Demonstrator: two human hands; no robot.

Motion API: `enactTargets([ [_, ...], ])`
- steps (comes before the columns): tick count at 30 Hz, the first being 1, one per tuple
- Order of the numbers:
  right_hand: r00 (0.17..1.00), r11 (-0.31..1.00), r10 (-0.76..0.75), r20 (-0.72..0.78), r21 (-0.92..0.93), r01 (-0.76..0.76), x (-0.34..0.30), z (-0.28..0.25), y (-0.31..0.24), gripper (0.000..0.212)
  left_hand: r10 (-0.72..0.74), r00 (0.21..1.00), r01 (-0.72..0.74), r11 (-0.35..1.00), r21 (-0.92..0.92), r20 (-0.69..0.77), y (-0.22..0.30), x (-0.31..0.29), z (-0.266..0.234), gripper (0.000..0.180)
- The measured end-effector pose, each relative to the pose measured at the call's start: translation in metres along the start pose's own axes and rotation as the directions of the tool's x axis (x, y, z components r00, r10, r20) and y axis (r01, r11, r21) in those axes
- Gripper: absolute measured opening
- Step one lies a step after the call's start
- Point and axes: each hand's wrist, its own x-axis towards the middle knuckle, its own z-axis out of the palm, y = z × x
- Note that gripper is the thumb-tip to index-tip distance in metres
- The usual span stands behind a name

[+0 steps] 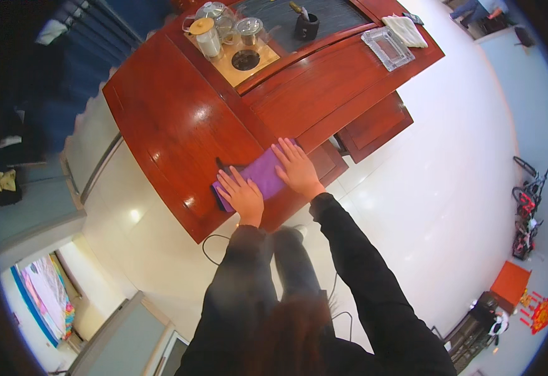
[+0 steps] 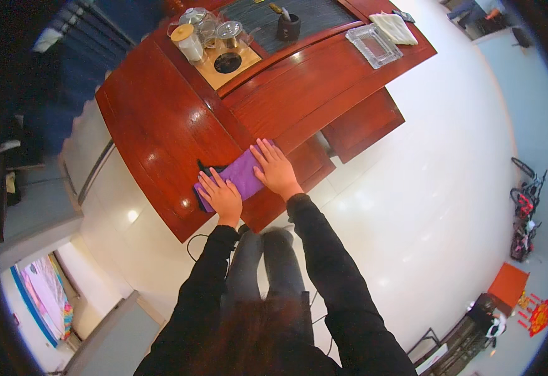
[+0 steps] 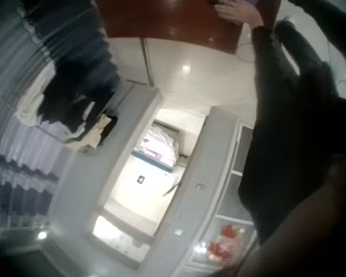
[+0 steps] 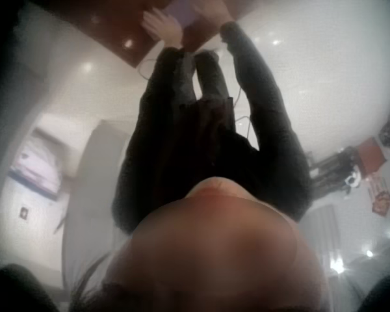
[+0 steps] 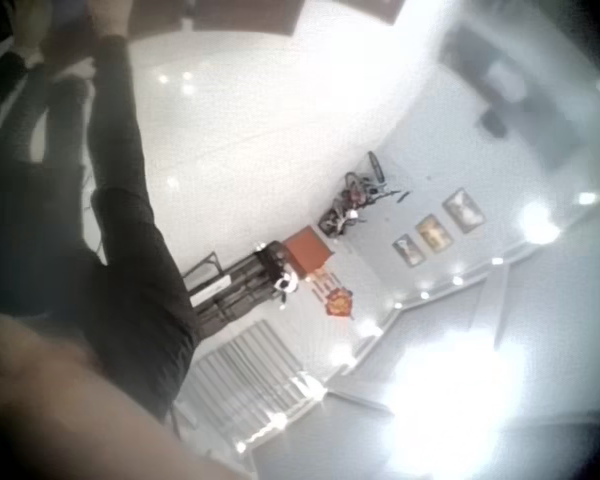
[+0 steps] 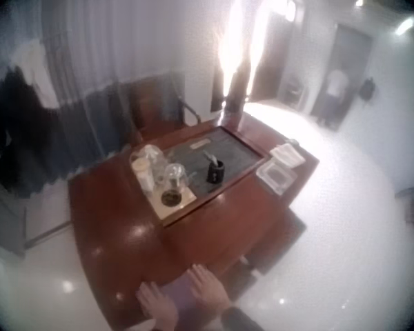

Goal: The person straightens a bedspread on a bed, folds a cloth, and wipes down a door, a wooden table, and a wooden chair with the cloth.

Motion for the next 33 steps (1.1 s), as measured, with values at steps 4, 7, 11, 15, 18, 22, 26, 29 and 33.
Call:
enactTargets([
  [4,0.994,0.992,0.098,-0.053,-0.069,-0.102,0.02,0.011,0.005,0.056,-0.024,1.0,0.025,0.997,-0.079,0.008,0.021,0.019,0.01,0.06],
  [7,0.971,0.974,0.19,-0.145,-0.094,-0.205,0.038,0.019,0.014,0.055,-0.024,1.0,0.024,0.994,-0.102,0.004,0.037,0.041,0.017,0.06],
  [11,0.96,0.964,0.207,-0.186,-0.13,-0.233,0.065,0.026,0.024,0.057,0.095,0.995,-0.09,0.985,-0.148,0.028,0.041,0.073,0.026,0.062],
  [15,0.958,0.954,0.208,-0.197,-0.175,-0.243,0.087,0.026,0.042,0.058,0.119,0.992,-0.111,0.976,-0.189,0.031,0.054,0.1,0.037,0.062],
  [18,0.969,0.96,0.17,-0.178,-0.191,-0.204,0.105,0.024,0.057,0.058,0.142,0.989,-0.134,0.974,-0.185,0.031,0.061,0.117,0.044,0.061],
  [22,0.979,0.972,0.114,-0.168,-0.186,-0.145,0.126,0.017,0.081,0.058,0.184,0.982,-0.171,0.964,-0.203,0.044,0.074,0.14,0.051,0.062],
  [26,0.994,0.987,0.042,-0.105,-0.15,-0.057,0.145,0.009,0.093,0.058,0.229,0.971,-0.213,0.956,-0.199,0.061,0.077,0.157,0.055,0.062],
  [29,0.998,0.989,-0.006,-0.056,-0.146,-0.002,0.164,0.001,0.114,0.058,0.248,0.963,-0.223,0.954,-0.202,0.107,0.09,0.176,0.059,0.062],
  [33,0.995,0.991,-0.089,-0.04,-0.101,0.085,0.196,-0.004,0.136,0.058,0.202,0.973,-0.185,0.971,-0.151,0.111,0.105,0.196,0.066,0.062],
])
